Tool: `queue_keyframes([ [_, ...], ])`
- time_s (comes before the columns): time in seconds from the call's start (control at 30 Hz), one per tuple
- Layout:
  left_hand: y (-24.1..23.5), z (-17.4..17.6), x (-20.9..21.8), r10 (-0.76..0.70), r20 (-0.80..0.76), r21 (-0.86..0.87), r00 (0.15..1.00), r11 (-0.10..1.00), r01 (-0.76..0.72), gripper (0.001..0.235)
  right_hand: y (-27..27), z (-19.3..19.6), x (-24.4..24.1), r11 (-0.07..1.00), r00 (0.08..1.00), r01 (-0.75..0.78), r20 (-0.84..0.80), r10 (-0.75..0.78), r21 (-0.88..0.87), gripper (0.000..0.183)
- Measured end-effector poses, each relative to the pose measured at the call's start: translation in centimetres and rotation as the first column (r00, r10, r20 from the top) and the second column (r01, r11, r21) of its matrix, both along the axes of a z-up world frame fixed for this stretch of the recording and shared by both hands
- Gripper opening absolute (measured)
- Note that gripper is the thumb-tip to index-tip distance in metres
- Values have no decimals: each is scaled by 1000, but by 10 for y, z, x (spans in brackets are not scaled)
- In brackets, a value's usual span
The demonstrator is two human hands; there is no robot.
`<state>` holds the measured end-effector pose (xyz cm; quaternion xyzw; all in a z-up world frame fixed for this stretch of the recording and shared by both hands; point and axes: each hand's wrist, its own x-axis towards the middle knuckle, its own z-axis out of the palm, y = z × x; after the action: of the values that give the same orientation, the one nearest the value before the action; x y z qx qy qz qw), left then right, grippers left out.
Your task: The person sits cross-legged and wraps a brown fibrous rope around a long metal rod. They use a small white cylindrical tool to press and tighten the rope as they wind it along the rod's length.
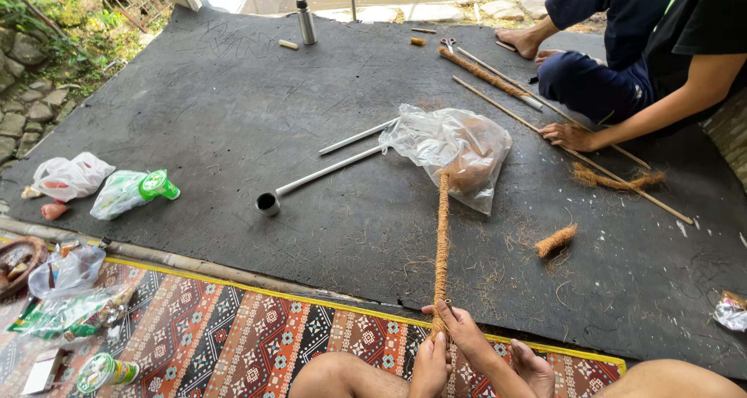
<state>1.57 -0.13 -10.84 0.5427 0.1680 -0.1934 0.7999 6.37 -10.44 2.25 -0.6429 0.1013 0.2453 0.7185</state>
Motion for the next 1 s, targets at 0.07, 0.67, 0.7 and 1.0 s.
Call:
queue_keyframes([
  [0.07,2,3,0,11,3,-23,1000,1000,-11,33,0,5,-1,1000,1000,13,-4,-13,-10,57],
  [0.67,14,79,0,-57,306,524,950,843,-118,36,-3,-15,3,985,961,148,222,-164,85,46],
  [0.7,12,86,-1,-68,357,568,932,807,-159,34,-5,-12,3,990,968,132,208,-141,57,46],
  [1.0,-1,147,-13,-133,242,773,961,625,-108,28,-12,18,-5,993,995,52,76,-60,105,47],
])
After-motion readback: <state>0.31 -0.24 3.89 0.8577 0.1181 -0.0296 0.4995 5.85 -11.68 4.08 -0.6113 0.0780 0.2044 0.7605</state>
